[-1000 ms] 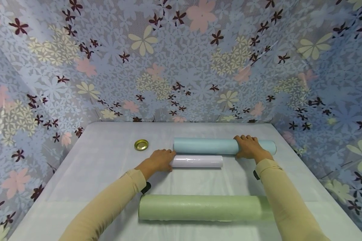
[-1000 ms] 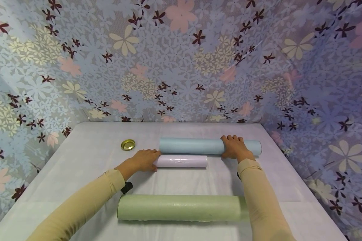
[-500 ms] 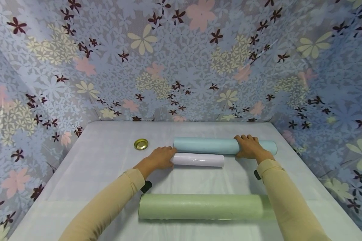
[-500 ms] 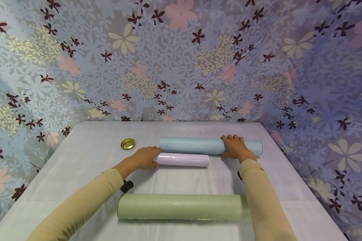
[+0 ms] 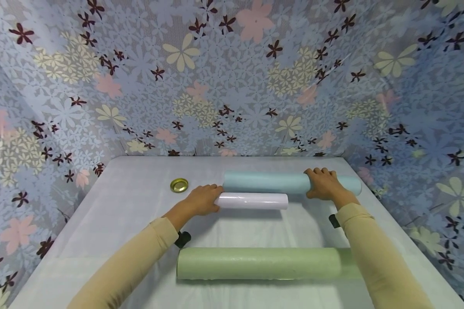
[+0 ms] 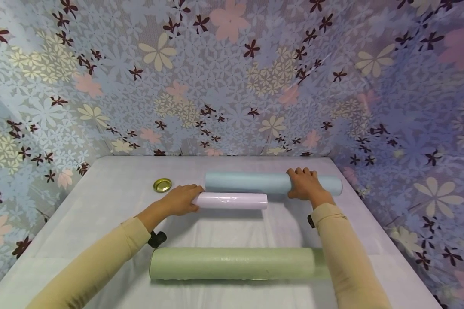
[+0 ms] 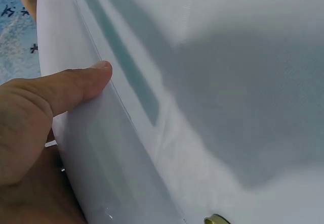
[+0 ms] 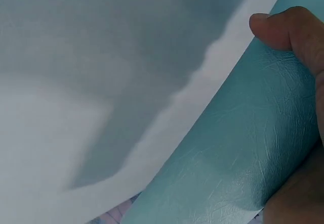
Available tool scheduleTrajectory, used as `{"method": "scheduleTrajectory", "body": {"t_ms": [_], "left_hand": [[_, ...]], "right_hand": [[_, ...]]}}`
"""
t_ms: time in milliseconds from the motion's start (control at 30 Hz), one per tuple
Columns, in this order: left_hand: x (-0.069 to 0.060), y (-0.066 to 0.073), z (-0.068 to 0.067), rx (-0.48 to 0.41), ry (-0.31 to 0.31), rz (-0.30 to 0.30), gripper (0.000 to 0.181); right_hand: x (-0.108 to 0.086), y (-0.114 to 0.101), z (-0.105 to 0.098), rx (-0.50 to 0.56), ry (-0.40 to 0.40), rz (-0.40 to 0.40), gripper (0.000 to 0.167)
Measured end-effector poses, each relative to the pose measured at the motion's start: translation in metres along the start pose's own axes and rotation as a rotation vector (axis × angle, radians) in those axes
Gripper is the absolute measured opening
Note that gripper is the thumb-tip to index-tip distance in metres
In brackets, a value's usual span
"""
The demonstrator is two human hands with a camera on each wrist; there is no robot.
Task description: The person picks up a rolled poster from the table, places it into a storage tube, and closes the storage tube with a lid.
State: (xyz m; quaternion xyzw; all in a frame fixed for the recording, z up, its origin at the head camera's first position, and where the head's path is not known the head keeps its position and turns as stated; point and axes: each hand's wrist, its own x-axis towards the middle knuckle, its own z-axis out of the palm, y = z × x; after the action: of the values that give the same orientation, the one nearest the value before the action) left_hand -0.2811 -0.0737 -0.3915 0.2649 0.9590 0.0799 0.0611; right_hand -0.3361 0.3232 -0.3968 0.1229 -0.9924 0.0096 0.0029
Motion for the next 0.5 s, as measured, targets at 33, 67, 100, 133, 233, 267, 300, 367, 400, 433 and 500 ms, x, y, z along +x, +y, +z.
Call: {"method": "scheduleTrajectory", "body": {"t_ms": [33, 67, 100, 133, 233, 267, 300, 367, 400, 433, 500], "left_hand": [[-0.002, 0.000, -0.002, -0.004, 0.009, 0.006, 0.050], [-0.004, 0.000, -0.003, -0.005, 0.017, 0.012, 0.050], [-0.006, -0.001, -0.004, -0.006, 0.027, 0.019, 0.049], [-0.008, -0.001, -0.006, -0.007, 0.038, 0.026, 0.049], [-0.013, -0.004, -0.010, 0.015, 0.066, 0.041, 0.048], [-0.014, -0.005, -0.011, 0.024, 0.075, 0.044, 0.047], [-0.016, -0.005, -0.012, 0.034, 0.084, 0.046, 0.048], [-0.019, -0.007, -0.014, 0.051, 0.096, 0.050, 0.049], [-0.021, -0.007, -0.015, 0.054, 0.100, 0.050, 0.049], [-0.023, -0.008, -0.016, 0.058, 0.105, 0.052, 0.050], [-0.027, -0.008, -0.019, 0.061, 0.116, 0.056, 0.050]], "right_hand": [[-0.001, 0.000, -0.002, 0.001, 0.004, 0.003, 0.073], [-0.002, 0.001, -0.005, 0.000, 0.008, 0.005, 0.073], [-0.003, 0.001, -0.007, -0.003, 0.012, 0.008, 0.073], [-0.004, 0.001, -0.009, -0.004, 0.016, 0.010, 0.073], [-0.008, 0.003, -0.016, -0.012, 0.023, 0.009, 0.072], [-0.009, 0.003, -0.018, -0.013, 0.025, 0.009, 0.072], [-0.011, 0.003, -0.021, -0.014, 0.026, 0.008, 0.072], [-0.014, 0.004, -0.024, -0.016, 0.030, 0.008, 0.073], [-0.015, 0.005, -0.026, -0.017, 0.033, 0.010, 0.073], [-0.017, 0.005, -0.028, -0.018, 0.037, 0.011, 0.074], [-0.019, 0.006, -0.031, -0.020, 0.045, 0.015, 0.074]]}}
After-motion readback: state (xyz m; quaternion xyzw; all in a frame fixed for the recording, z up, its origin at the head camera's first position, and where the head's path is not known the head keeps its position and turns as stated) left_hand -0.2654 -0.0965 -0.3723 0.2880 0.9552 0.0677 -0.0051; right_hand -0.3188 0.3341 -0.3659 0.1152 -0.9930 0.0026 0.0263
